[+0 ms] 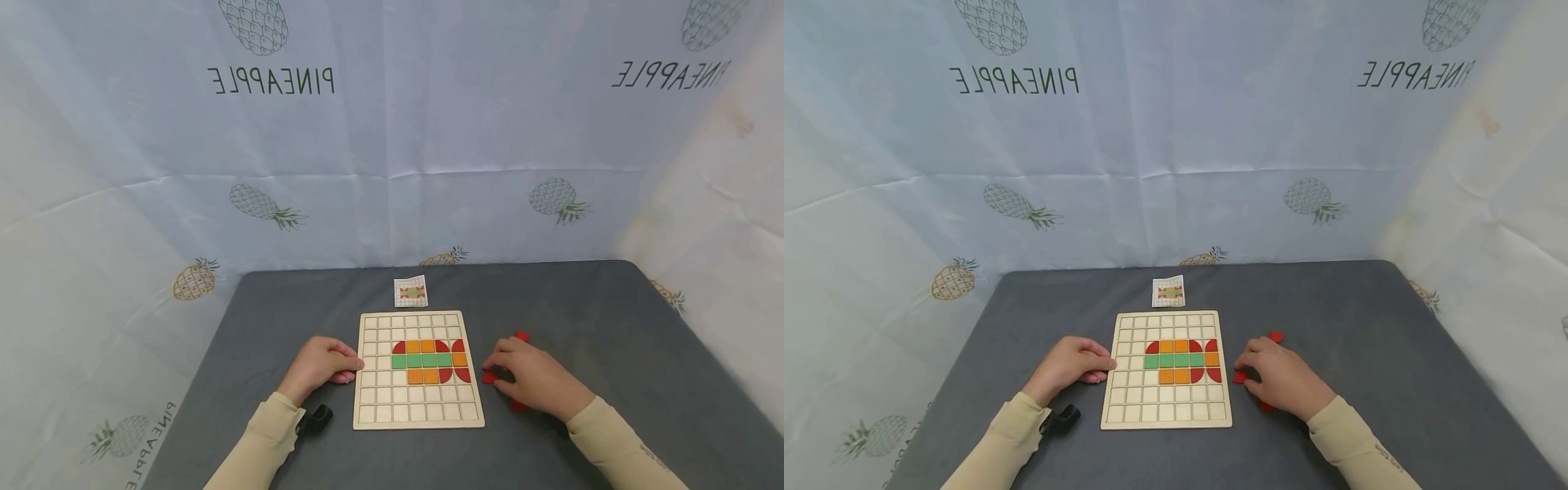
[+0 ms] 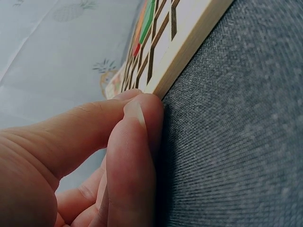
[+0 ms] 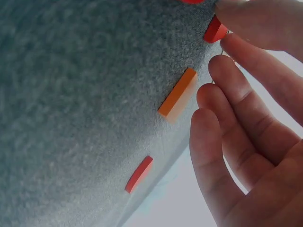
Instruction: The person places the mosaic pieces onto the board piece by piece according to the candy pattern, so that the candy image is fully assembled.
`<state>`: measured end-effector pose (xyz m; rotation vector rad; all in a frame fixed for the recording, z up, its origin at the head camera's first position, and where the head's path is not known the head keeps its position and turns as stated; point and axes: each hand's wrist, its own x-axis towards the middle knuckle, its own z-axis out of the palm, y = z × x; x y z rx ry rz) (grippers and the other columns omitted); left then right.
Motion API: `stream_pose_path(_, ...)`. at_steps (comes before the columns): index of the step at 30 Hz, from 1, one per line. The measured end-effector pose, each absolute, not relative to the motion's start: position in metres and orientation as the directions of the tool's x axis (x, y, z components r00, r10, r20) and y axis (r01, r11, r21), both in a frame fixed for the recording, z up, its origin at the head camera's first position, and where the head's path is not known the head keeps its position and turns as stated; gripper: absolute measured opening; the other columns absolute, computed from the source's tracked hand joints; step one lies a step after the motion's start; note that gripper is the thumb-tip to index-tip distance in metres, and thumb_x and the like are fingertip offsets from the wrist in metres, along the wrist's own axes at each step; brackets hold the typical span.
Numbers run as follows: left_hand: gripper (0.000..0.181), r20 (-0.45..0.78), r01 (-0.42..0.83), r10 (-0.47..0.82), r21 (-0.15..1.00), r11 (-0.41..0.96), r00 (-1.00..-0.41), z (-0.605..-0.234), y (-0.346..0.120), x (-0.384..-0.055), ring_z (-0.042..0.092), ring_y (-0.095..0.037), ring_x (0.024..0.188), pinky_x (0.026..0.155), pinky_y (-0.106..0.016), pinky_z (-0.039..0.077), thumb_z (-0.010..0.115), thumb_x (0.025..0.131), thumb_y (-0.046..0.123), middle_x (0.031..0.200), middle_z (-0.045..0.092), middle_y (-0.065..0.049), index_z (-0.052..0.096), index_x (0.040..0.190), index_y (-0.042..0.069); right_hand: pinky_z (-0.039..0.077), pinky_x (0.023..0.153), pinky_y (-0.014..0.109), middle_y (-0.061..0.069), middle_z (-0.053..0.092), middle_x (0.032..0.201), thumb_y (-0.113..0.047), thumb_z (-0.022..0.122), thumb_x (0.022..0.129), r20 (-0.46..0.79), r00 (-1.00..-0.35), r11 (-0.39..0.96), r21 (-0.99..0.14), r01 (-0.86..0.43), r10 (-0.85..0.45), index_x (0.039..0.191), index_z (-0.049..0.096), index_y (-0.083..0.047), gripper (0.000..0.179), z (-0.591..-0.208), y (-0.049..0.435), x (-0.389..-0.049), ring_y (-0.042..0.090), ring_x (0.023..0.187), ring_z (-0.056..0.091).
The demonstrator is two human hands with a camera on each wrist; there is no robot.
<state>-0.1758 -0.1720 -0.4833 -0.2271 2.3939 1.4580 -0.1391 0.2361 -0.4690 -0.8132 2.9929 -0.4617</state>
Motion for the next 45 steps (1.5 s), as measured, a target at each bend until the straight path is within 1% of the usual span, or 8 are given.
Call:
stream_pose_path(5,0.02,-0.359,-0.305,0.032,0.833,0.461,-0.933,-0.483,-0.173,-0.175,0.071,-0.01,0.065,0.063,-0.026,0.063,0.094,0.084,0.02,0.078,0.078,-0.005,0.082,0.094,0.007,0.056,0.071,0.023,-0.014,0.06,0.097,-0.018,0.094,0.085,0.052,-0.866,0.827,-0.276,-0.491,-0.497,0.107,0.083,-0.022,0.025,-0.466,0.235,-0.141,0.002,0.085,0.055)
stream_pose_path(9,0.02,-0.359,-0.307,0.029,0.834,0.459,-0.933,-0.483,-0.174,-0.175,0.071,-0.01,0.065,0.063,-0.026,0.063,0.094,0.084,0.02,0.078,0.078,-0.005,0.082,0.094,0.007,0.058,0.073,0.024,-0.016,0.061,0.096,-0.022,0.095,0.084,0.049,-0.876,0.837,-0.275,-0.474,-0.48,0.1,0.081,-0.027,0.022,-0.465,0.235,-0.143,0.002,0.086,0.055)
stream_pose_path(17,0.02,-0.355,-0.305,0.024,0.833,0.462,-0.934,-0.482,-0.176,-0.175,0.072,-0.01,0.065,0.063,-0.026,0.063,0.094,0.085,0.02,0.079,0.078,-0.005,0.082,0.094,0.007,0.056,0.07,0.025,-0.013,0.063,0.093,-0.03,0.094,0.086,0.101,-0.881,0.834,-0.287,-0.471,-0.463,0.095,0.078,-0.029,0.019,-0.46,0.224,-0.149,0.004,0.082,0.053)
stream_pose_path(23,0.021,-0.363,-0.313,0.021,0.831,0.461,-0.932,-0.482,-0.177,-0.174,0.073,-0.01,0.066,0.063,-0.027,0.063,0.094,0.084,0.02,0.079,0.078,-0.005,0.082,0.095,0.007,0.056,0.072,0.023,-0.011,0.064,0.094,-0.032,0.094,0.086,0.117,-0.873,0.82,-0.304,-0.485,-0.473,0.094,0.078,-0.026,0.019,-0.455,0.195,-0.154,0.005,0.085,0.053)
stream_pose_path(31,0.021,-0.359,-0.309,0.023,0.833,0.458,-0.933,-0.483,-0.179,-0.174,0.073,-0.01,0.066,0.064,-0.027,0.064,0.094,0.085,0.021,0.08,0.079,-0.005,0.082,0.095,0.007,0.051,0.067,0.022,-0.008,0.067,0.09,-0.032,0.092,0.088,0.199,-0.814,0.753,-0.31,-0.58,-0.546,0.09,0.078,-0.022,0.018,-0.451,0.142,-0.16,0.005,0.085,0.054)
stream_pose_path(34,0.022,-0.362,-0.311,0.026,0.833,0.457,-0.932,-0.484,-0.178,-0.175,0.073,-0.01,0.066,0.064,-0.027,0.064,0.094,0.084,0.021,0.08,0.079,-0.005,0.082,0.096,0.007,0.048,0.064,0.021,-0.007,0.066,0.088,-0.033,0.093,0.087,0.206,-0.8,0.739,-0.309,-0.599,-0.563,0.089,0.078,-0.021,0.019,-0.452,0.121,-0.162,0.005,0.08,0.052)
stream_pose_path(39,0.022,-0.368,-0.315,0.032,0.836,0.449,-0.929,-0.484,-0.177,-0.177,0.074,-0.01,0.065,0.064,-0.027,0.065,0.094,0.085,0.021,0.079,0.079,-0.005,0.082,0.095,0.007,0.045,0.062,0.02,-0.008,0.062,0.083,-0.034,0.091,0.088,0.185,-0.806,0.748,-0.3,-0.591,-0.562,0.086,0.077,-0.02,0.02,-0.455,0.095,-0.16,0.005,0.076,0.048)
stream_pose_path(45,0.022,-0.364,-0.303,0.06,0.847,0.437,-0.929,-0.483,-0.175,-0.178,0.074,-0.01,0.065,0.065,-0.027,0.065,0.094,0.086,0.021,0.079,0.079,-0.006,0.082,0.096,0.006,0.04,0.059,0.021,-0.012,0.053,0.077,-0.032,0.09,0.086,0.168,-0.818,0.772,-0.273,-0.574,-0.549,0.083,0.076,-0.019,0.019,-0.462,0.088,-0.156,0.006,0.071,0.043)
